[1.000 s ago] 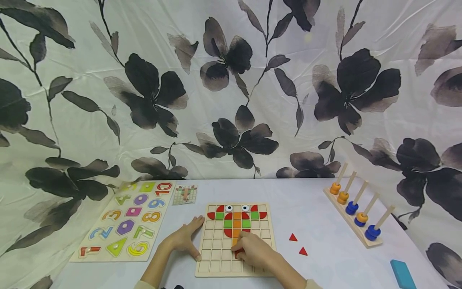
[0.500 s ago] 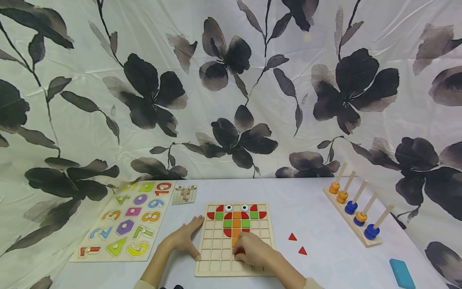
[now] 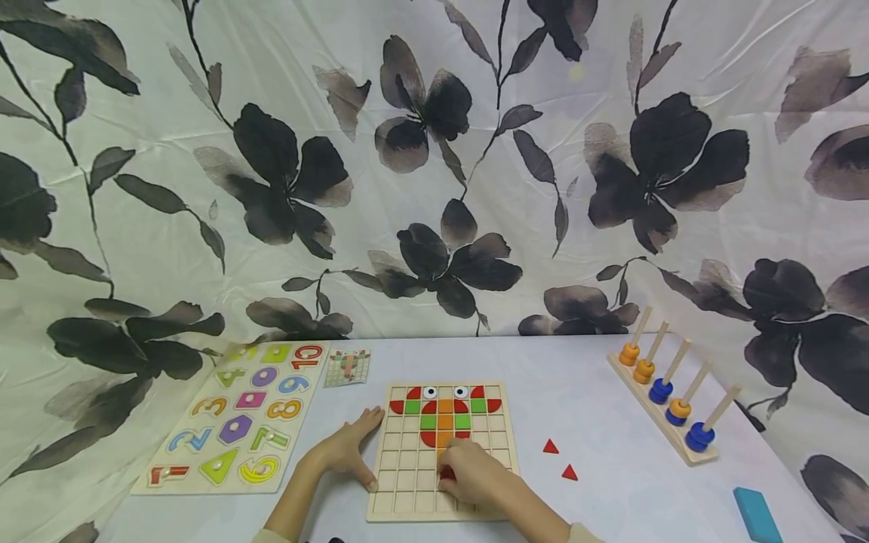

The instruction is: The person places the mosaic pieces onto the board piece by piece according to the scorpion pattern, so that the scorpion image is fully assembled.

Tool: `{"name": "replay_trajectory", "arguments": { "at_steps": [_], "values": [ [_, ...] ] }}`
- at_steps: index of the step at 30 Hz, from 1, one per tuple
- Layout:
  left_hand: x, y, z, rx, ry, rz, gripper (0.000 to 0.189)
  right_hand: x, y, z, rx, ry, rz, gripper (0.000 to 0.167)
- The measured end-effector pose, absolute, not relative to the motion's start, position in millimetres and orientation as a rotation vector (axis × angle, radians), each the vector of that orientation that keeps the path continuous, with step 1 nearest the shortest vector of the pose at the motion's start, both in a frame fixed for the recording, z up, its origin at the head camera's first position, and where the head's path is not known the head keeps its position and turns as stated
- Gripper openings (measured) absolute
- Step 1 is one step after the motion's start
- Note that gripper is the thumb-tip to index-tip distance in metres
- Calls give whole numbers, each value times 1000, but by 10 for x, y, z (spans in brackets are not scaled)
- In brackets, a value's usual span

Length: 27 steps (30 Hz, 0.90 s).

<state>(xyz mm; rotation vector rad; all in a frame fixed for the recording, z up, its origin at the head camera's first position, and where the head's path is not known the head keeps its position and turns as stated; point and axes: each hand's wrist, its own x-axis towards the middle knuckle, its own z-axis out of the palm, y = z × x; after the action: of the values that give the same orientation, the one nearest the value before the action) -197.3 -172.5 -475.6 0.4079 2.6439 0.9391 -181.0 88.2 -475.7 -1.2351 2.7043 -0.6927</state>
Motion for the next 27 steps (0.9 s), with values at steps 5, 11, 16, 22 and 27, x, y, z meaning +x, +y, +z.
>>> {"name": "replay_trajectory", "arguments": {
  "at_steps": [5,11,16,22,27],
  "values": [
    [-1966,-1726,-4755,403,2649,934,115,-1782,877,-4755,-1168,2701,-745,15],
    [-1972,-1730,-4764,397,2650,934,115,-1740,807,-4762,-1146,2802,-699,15],
    [-1974,-1726,-4771,397,2645,941,115,-1733,793,-4752,-1194,2842,-620,11],
    [-1977,-1713,-4757,375,2637,939,115,-1754,854,-4734,-1278,2762,-629,6],
    [-1979,-1714,-4754,387,2640,935,114,-1762,873,-4743,-1336,2760,-608,5]
  ]
}}
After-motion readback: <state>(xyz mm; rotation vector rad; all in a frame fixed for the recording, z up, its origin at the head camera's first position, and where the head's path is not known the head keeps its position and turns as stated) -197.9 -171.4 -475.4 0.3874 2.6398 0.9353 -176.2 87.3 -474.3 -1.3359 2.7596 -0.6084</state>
